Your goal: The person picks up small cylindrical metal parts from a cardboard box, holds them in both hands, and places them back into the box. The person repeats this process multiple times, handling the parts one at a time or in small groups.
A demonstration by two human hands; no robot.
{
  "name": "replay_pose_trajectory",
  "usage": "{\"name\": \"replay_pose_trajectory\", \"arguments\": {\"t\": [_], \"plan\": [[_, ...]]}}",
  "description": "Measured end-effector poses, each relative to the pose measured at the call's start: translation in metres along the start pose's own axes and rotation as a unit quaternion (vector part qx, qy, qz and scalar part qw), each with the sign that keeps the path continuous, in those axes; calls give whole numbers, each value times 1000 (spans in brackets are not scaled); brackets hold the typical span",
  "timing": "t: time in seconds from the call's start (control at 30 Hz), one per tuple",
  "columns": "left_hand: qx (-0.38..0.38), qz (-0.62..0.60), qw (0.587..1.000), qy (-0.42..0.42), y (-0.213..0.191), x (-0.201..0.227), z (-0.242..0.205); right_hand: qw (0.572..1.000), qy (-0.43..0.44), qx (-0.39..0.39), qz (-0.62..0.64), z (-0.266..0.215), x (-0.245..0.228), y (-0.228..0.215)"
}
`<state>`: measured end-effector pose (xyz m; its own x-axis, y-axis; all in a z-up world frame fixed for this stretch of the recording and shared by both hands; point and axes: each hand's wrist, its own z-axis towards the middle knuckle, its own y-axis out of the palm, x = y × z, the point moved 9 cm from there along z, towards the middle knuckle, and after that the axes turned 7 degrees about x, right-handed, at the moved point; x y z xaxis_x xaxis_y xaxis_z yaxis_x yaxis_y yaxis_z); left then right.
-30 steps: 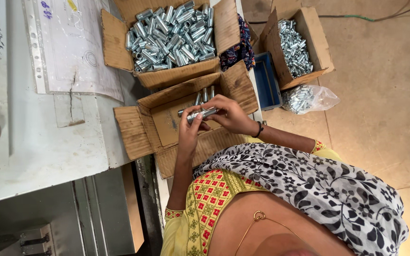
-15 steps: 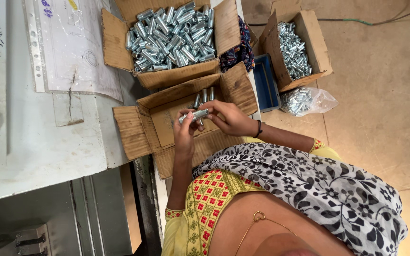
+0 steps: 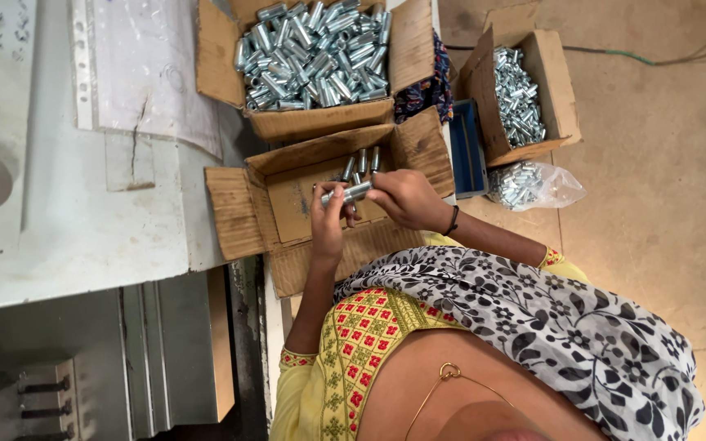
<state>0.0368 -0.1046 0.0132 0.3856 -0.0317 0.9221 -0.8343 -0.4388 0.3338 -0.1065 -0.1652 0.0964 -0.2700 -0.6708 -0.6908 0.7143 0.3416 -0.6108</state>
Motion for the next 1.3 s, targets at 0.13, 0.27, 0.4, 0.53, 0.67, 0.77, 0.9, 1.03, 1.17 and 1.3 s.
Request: {"name": "replay_pose_trajectory", "arguments": {"t": [0.13,0.27,0.4,0.53,0.67,0.77,0.9,1.03,1.17,1.3], "plan": [[6,-14,1000,-6,-3,-3,0,999,1,12,53,1,2,-2],[1,28,1000,14,-2,-3,0,999,-11,-10,-48,-1,9,6],[1,19,1000,2,1,-5,-2,998,-14,-6,60,-1,12,6],[-10,6,1000,2,3,-5,-1,999,6,-32,26,-3,19,15],[-10,21,1000,-10,6,-11,2,994,-36,-3,103,-4,14,7],[-18,28,999,-11,9,-17,3,999,-10,-28,45,-6,22,12],[-10,48,998,-25,5,-21,2,999,-5,-3,42,-9,28,11],[-17,57,998,-25,12,-24,2,987,117,-62,91,-20,53,26],[-16,65,998,-22,10,-21,2,989,38,5,141,-16,38,18],[-15,87,996,-31,10,-24,0,996,59,-22,57,-19,47,23]]}}
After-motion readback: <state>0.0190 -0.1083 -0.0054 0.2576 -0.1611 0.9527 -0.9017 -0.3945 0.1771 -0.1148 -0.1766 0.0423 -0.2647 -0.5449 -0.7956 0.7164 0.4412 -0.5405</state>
